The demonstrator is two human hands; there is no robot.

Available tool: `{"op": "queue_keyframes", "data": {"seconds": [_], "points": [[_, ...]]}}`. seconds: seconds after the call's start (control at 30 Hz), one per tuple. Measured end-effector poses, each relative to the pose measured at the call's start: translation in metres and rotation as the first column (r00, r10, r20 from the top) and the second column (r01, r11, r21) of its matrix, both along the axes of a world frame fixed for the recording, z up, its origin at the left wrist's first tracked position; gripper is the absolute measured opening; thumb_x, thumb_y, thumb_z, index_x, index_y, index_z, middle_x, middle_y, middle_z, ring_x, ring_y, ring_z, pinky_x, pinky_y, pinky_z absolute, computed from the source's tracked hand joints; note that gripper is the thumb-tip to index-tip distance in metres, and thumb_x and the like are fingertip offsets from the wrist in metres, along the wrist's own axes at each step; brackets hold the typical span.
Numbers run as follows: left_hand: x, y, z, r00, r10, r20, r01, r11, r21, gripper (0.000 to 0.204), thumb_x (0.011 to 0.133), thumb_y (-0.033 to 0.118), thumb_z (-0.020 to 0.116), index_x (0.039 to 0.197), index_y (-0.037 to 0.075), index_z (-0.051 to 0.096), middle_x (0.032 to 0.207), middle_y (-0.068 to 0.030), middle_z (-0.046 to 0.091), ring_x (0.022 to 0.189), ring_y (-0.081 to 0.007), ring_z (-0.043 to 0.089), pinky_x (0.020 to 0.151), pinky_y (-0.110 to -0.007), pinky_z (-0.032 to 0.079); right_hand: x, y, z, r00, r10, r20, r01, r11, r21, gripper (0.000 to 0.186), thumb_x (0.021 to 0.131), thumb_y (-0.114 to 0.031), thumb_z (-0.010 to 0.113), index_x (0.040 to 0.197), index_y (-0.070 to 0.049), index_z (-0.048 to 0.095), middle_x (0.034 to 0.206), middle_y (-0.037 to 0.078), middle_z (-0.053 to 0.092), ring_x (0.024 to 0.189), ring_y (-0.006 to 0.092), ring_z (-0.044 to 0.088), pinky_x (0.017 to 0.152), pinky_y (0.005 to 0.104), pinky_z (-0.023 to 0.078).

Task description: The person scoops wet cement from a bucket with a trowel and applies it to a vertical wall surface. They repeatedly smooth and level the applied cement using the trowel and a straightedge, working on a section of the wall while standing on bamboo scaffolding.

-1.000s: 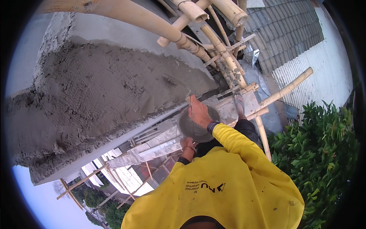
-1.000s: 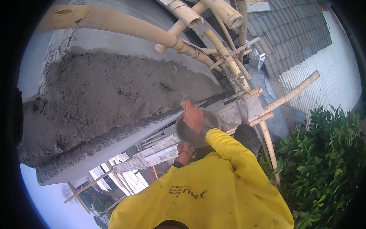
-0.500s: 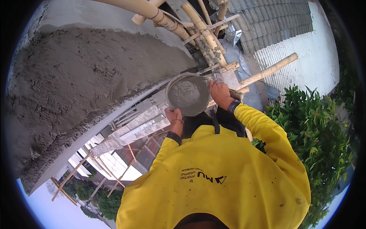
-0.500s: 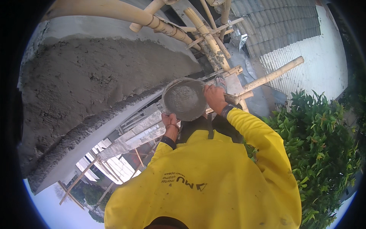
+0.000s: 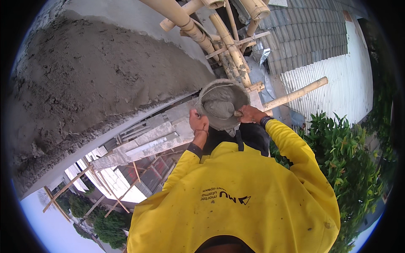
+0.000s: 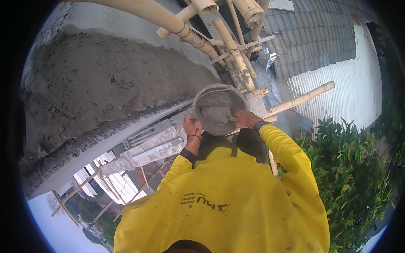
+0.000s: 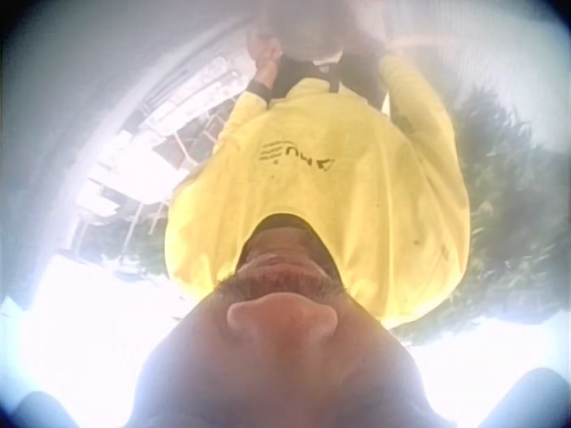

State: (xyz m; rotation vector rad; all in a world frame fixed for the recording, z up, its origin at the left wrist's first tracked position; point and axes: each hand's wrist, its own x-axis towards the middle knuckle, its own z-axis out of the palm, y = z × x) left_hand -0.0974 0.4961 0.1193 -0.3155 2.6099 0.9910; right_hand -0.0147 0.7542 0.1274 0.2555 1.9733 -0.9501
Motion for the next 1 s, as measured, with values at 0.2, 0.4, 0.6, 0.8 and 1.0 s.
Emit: {"op": "queue_keyframes", "data": {"seconds": [0.2, 0.4, 0.6, 0.8, 1.0], "points": [[-0.004, -0.013, -0.068, 0.973, 0.145, 0.181, -0.185, 0.956, 0.230, 0.027, 0.083, 0.001, 0.056, 0.109, 0.000, 0.049, 0.097, -0.0138, 0.064, 0.080, -0.0273, 0.070, 0.063, -0.042, 0.064, 0.024, -0.010, 0.007, 0.956, -0.122, -0.268, 0.128, 0.992, 0.008, 0.048, 0.082, -0.034, 0.067, 0.119, -0.002, 0.066, 0.108, 0.027, 0.069, 0.107, 0.0459, 0.064, 0.095, 0.0503, 0.052], [-0.014, -0.007, -0.055, 0.877, 0.279, 0.391, -0.370, 0.912, 0.178, 0.032, 0.085, 0.002, 0.053, 0.117, -0.001, 0.046, 0.115, -0.0202, 0.058, 0.090, -0.0361, 0.071, 0.060, -0.048, 0.066, 0.022, -0.011, 0.059, 0.742, -0.582, 0.333, 0.669, 0.604, -0.433, 0.021, 0.094, -0.017, 0.062, 0.103, 0.001, 0.059, 0.069, 0.000, 0.051, 0.047, 0.0075, 0.047, 0.040, 0.0264, 0.040], [-0.024, -0.030, -0.039, 0.850, 0.282, 0.446, -0.397, 0.898, 0.190, 0.039, 0.085, 0.006, 0.057, 0.122, -0.003, 0.046, 0.118, -0.0212, 0.058, 0.092, -0.0368, 0.070, 0.060, -0.048, 0.067, 0.019, -0.016, 0.138, 0.238, -0.967, 0.088, 0.844, 0.161, -0.512, 0.020, 0.095, -0.011, 0.060, 0.110, 0.000, 0.055, 0.074, 0.001, 0.054, 0.051, 0.0087, 0.050, 0.045, 0.0258, 0.043], [-0.020, -0.070, -0.027, 0.851, 0.278, 0.446, -0.377, 0.914, 0.150, 0.044, 0.084, 0.006, 0.058, 0.124, -0.007, 0.050, 0.115, -0.0218, 0.062, 0.087, -0.0363, 0.071, 0.056, -0.043, 0.066, -0.021, -0.015, 0.143, -0.253, -0.787, -0.562, 0.856, 0.088, -0.509, 0.026, 0.097, -0.011, 0.061, 0.117, 0.002, 0.051, 0.084, 0.005, 0.058, 0.063, 0.0104, 0.055, 0.057, 0.0270, 0.047], [0.019, -0.129, -0.073, 0.774, 0.411, 0.482, -0.565, 0.792, 0.231, 0.033, 0.083, 0.003, 0.060, 0.115, -0.006, 0.055, 0.107, -0.0189, 0.065, 0.083, -0.0329, 0.071, 0.053, -0.040, 0.065, -0.109, -0.126, 0.112, 0.153, -0.745, -0.649, 0.936, 0.320, -0.146, 0.042, 0.095, -0.012, 0.059, 0.131, 0.001, 0.042, 0.100, 0.031, 0.065, 0.090, 0.0508, 0.064, 0.078, 0.0546, 0.049]]}}
